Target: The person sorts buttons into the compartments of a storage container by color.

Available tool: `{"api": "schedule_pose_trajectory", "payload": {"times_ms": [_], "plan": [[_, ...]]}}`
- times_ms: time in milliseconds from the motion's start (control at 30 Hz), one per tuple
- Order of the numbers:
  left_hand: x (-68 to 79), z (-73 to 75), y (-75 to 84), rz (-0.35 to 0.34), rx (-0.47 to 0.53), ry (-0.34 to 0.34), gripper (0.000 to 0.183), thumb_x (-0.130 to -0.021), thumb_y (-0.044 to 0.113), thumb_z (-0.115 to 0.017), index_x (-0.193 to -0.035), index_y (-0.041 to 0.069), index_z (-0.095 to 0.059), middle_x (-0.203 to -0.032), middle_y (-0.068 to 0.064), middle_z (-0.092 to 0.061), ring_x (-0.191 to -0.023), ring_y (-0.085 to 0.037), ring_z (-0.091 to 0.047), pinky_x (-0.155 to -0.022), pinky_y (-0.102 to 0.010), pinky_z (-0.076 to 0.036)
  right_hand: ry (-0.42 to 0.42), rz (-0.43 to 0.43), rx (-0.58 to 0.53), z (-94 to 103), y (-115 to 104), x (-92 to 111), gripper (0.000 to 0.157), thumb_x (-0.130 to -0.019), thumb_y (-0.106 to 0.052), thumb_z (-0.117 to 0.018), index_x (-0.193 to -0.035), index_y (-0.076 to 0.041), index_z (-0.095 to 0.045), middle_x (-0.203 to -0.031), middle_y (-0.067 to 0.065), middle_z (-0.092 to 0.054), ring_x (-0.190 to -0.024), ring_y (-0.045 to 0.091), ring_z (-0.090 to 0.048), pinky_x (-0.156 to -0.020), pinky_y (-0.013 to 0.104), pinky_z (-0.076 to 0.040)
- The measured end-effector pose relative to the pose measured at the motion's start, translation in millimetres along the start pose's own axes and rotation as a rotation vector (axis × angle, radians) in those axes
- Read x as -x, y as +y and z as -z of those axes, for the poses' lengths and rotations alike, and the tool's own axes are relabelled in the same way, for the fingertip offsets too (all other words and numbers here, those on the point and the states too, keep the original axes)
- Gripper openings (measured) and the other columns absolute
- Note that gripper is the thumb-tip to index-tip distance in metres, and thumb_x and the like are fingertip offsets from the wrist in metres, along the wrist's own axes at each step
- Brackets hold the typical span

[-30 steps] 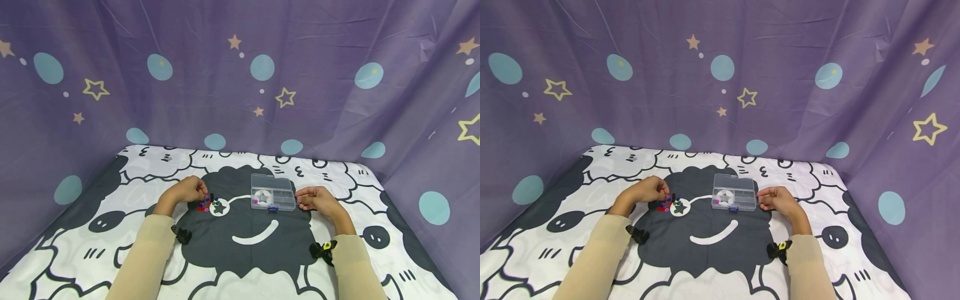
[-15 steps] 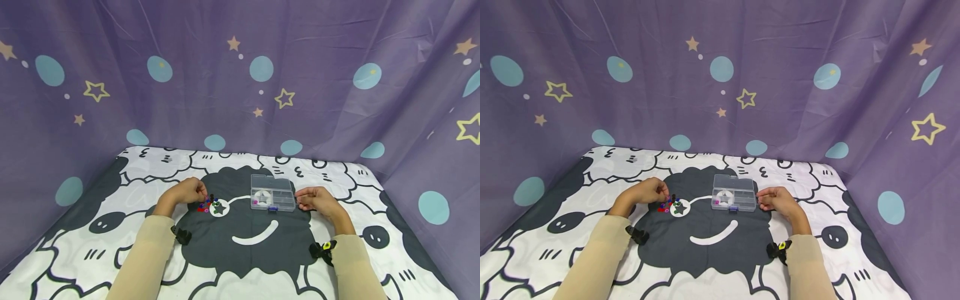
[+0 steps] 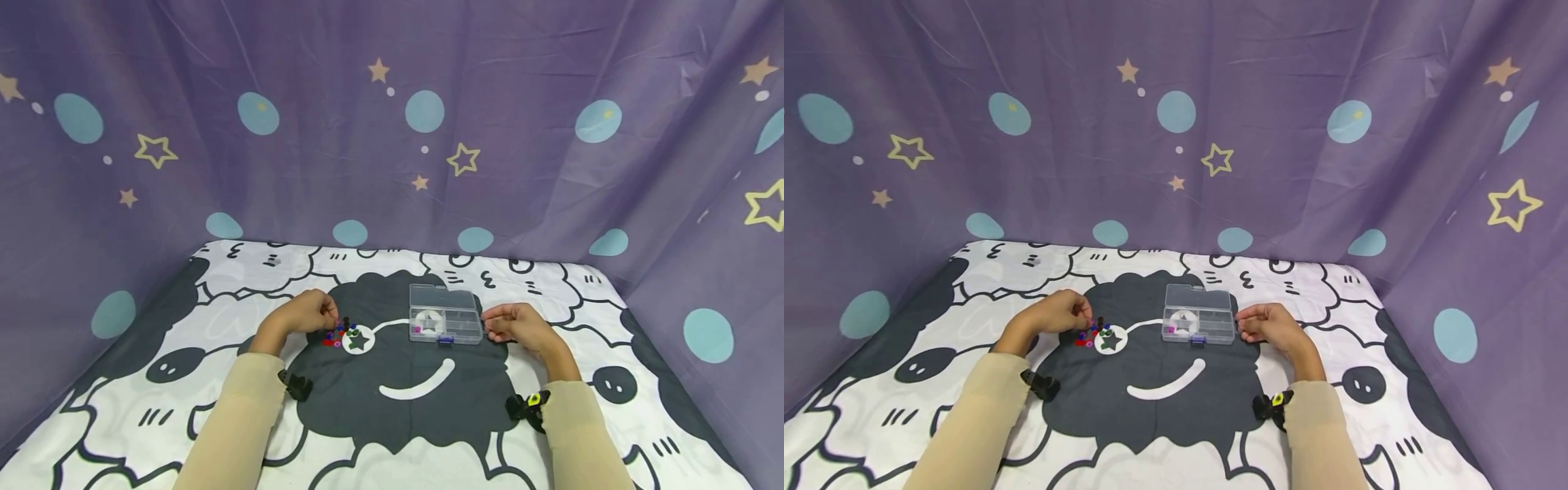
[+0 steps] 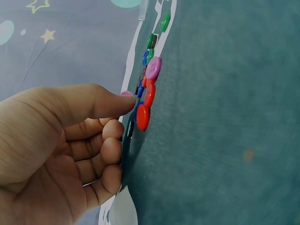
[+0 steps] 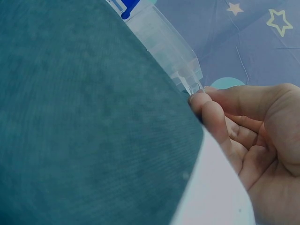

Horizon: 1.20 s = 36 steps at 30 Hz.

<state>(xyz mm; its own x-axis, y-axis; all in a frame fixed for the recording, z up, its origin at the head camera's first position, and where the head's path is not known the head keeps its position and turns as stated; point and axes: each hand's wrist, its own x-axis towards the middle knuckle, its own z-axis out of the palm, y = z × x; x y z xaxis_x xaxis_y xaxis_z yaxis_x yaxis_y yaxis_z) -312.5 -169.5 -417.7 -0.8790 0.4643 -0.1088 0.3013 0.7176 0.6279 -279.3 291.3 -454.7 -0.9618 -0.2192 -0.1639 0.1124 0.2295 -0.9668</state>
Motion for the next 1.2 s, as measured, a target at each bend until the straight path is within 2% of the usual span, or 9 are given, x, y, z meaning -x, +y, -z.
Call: {"api": "schedule_pose_trajectory", "payload": {"times_ms": [200, 567, 867, 1200], "plan": [[-0.5, 0.5, 2.7, -0.029, -0.009, 0.011, 0.008, -0.087, 0.010, -0.075, -0.081, 0.008, -0.069, -0.070, 0.002, -0.060, -0.064, -0.012, -0.052, -0.062, -0.030, -0.045, 0.013, -0.016, 0.002, -0.4, -1, -1, 0.027, -0.096, 0.005, -0.063, -0.121, 0.015, -0.062, -0.088, 0.008, -0.072, -0.071, 0.011, -0.067, -0.067, 0.026, -0.058], [-10.2, -3.5, 17.5, -0.061, -0.052, -0.008, 0.006, -0.089, 0.011, -0.075, -0.085, 0.008, -0.071, -0.074, 0.001, -0.062, -0.067, -0.012, -0.055, -0.066, -0.031, -0.048, 0.015, -0.018, 0.008, 0.5, 0, 1, 0.026, -0.096, 0.005, -0.063, -0.121, 0.014, -0.062, -0.088, 0.007, -0.073, -0.071, 0.011, -0.067, -0.067, 0.027, -0.059], [-19.1, -11.4, 29.2, -0.079, -0.038, -0.016, 0.008, -0.090, 0.012, -0.075, -0.083, 0.010, -0.071, -0.073, 0.002, -0.062, -0.066, -0.012, -0.053, -0.065, -0.031, -0.047, 0.013, -0.013, 0.015, 0.6, 0, -1, 0.026, -0.096, 0.004, -0.063, -0.121, 0.014, -0.062, -0.088, 0.007, -0.072, -0.071, 0.011, -0.067, -0.067, 0.027, -0.059], [-29.7, -20.6, 45.9, -0.130, -0.038, -0.021, 0.007, -0.090, 0.010, -0.074, -0.083, 0.009, -0.071, -0.073, 0.002, -0.062, -0.066, -0.012, -0.054, -0.066, -0.031, -0.048, 0.016, -0.009, 0.007, -1.0, 0, -1, 0.026, -0.096, 0.005, -0.063, -0.120, 0.015, -0.062, -0.087, 0.007, -0.072, -0.070, 0.011, -0.067, -0.066, 0.026, -0.058]]}}
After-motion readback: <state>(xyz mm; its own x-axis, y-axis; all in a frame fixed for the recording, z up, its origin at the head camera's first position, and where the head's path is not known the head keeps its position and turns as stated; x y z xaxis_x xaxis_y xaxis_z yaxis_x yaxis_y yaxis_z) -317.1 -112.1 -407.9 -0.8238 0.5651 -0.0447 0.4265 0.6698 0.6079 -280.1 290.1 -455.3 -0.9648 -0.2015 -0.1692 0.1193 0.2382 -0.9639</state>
